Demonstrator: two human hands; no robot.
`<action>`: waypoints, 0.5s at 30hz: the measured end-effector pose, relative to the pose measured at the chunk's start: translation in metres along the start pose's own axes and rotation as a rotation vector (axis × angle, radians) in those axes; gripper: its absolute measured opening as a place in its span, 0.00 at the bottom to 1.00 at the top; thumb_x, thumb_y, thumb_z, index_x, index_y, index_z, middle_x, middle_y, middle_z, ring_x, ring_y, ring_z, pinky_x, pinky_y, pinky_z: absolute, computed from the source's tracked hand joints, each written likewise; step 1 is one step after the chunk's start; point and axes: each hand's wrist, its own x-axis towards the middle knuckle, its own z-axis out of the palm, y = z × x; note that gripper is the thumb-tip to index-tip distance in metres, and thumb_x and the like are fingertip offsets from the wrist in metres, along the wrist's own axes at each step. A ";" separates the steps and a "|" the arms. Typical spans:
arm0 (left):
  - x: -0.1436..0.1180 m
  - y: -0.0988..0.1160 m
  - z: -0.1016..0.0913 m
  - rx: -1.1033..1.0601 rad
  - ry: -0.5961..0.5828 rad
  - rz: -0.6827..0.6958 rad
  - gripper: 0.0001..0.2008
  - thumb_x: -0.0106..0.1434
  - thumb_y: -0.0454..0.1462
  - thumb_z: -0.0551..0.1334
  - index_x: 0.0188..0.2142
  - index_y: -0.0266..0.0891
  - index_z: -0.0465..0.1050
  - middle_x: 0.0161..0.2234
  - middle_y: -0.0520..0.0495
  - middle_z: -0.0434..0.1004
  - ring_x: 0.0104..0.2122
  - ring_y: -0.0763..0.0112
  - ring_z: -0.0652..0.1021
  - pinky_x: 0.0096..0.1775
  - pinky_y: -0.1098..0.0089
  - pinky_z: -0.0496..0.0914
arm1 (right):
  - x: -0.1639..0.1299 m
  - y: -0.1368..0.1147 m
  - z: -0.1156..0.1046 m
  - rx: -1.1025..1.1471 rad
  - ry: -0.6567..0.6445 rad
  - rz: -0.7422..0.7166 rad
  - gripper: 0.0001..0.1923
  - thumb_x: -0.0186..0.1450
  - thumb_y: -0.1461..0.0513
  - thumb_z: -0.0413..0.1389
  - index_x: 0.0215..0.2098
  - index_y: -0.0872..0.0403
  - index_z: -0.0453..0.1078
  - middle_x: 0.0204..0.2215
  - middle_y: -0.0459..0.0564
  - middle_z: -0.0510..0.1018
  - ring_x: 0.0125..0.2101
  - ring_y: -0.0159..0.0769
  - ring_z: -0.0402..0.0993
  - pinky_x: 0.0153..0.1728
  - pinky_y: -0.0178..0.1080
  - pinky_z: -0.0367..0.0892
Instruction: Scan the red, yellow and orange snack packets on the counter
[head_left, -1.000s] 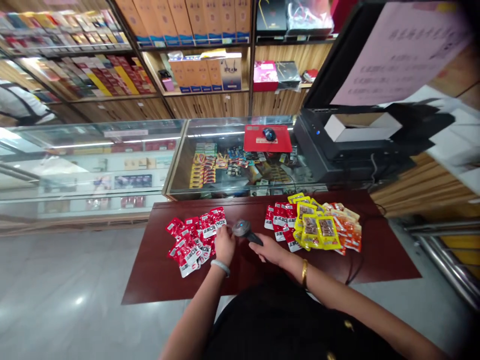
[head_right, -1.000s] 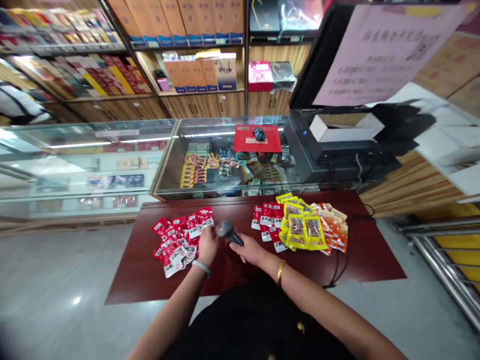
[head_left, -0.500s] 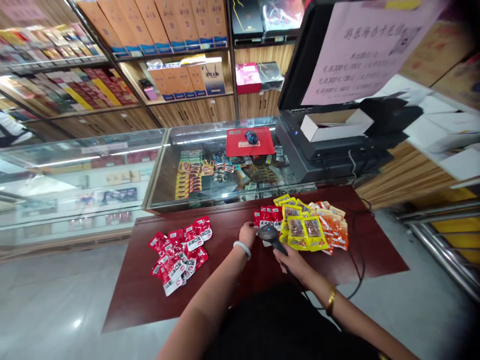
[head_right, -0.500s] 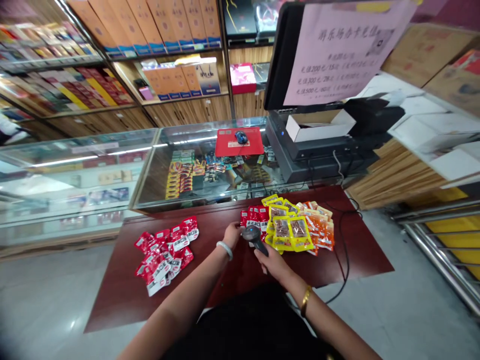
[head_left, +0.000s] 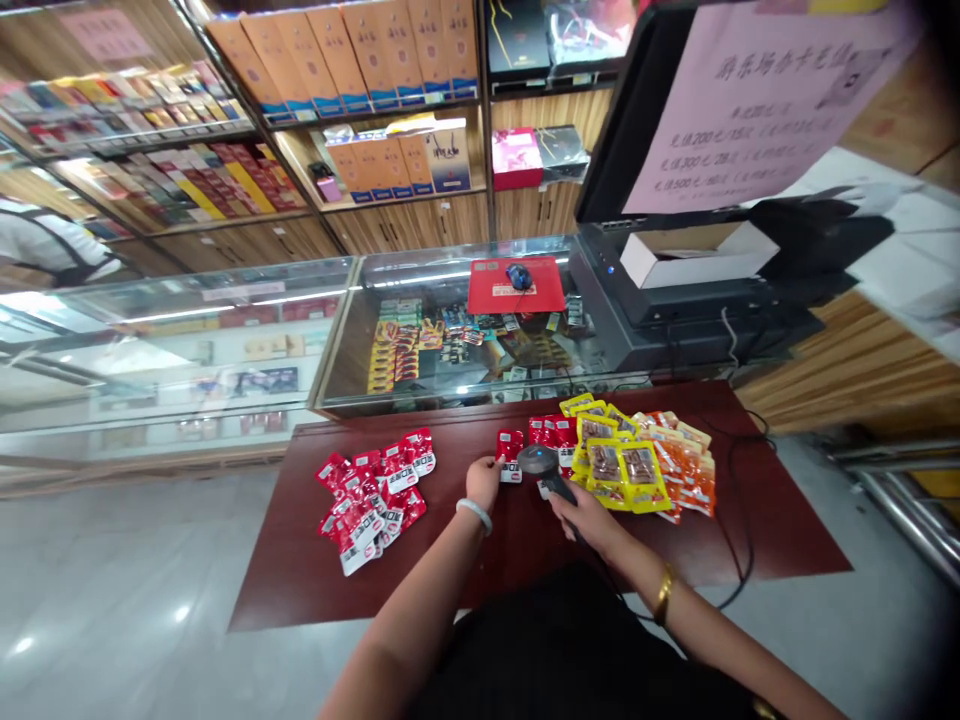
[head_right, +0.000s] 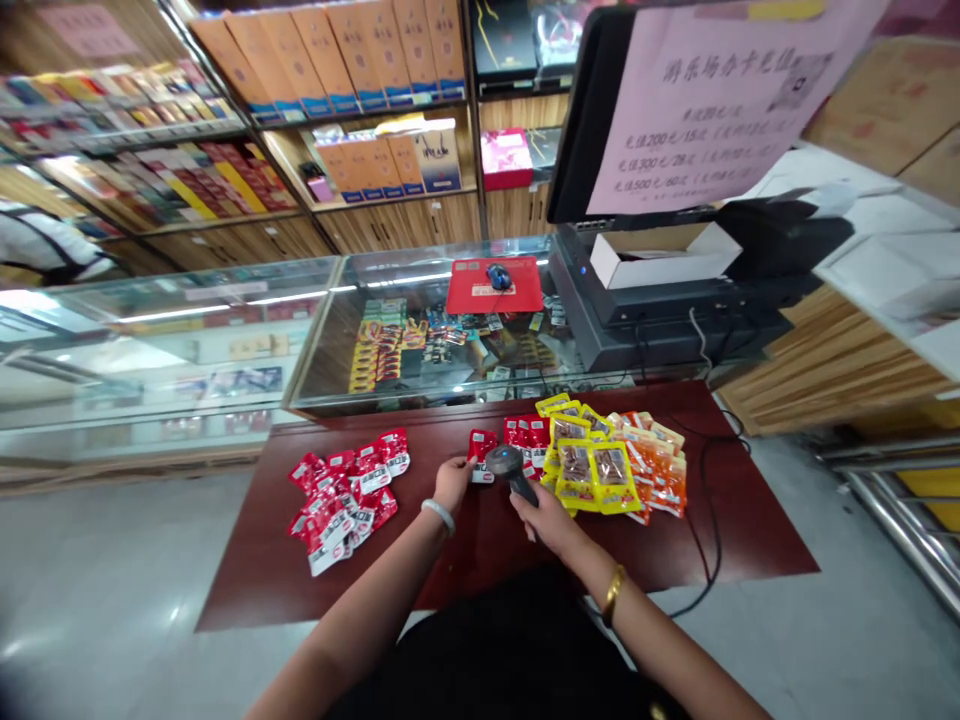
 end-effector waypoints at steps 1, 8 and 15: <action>-0.003 -0.004 -0.009 -0.019 0.011 0.005 0.16 0.60 0.45 0.61 0.29 0.34 0.78 0.25 0.47 0.77 0.25 0.72 0.73 0.29 0.74 0.65 | 0.004 -0.001 0.005 -0.019 -0.018 -0.011 0.23 0.58 0.42 0.57 0.37 0.51 0.62 0.16 0.35 0.64 0.11 0.26 0.58 0.15 0.32 0.55; -0.028 -0.030 -0.064 -0.097 0.090 -0.032 0.18 0.58 0.48 0.61 0.27 0.34 0.76 0.22 0.49 0.74 0.23 0.73 0.71 0.28 0.73 0.63 | 0.021 -0.023 0.056 -0.125 -0.174 -0.071 0.22 0.61 0.46 0.56 0.45 0.52 0.64 0.17 0.35 0.64 0.13 0.26 0.59 0.16 0.32 0.57; -0.052 -0.052 -0.117 -0.102 0.255 -0.040 0.17 0.56 0.47 0.62 0.20 0.37 0.69 0.17 0.54 0.64 0.21 0.76 0.64 0.26 0.73 0.57 | 0.042 -0.026 0.119 -0.154 -0.357 -0.085 0.23 0.62 0.46 0.56 0.46 0.53 0.64 0.18 0.35 0.64 0.12 0.25 0.59 0.14 0.30 0.56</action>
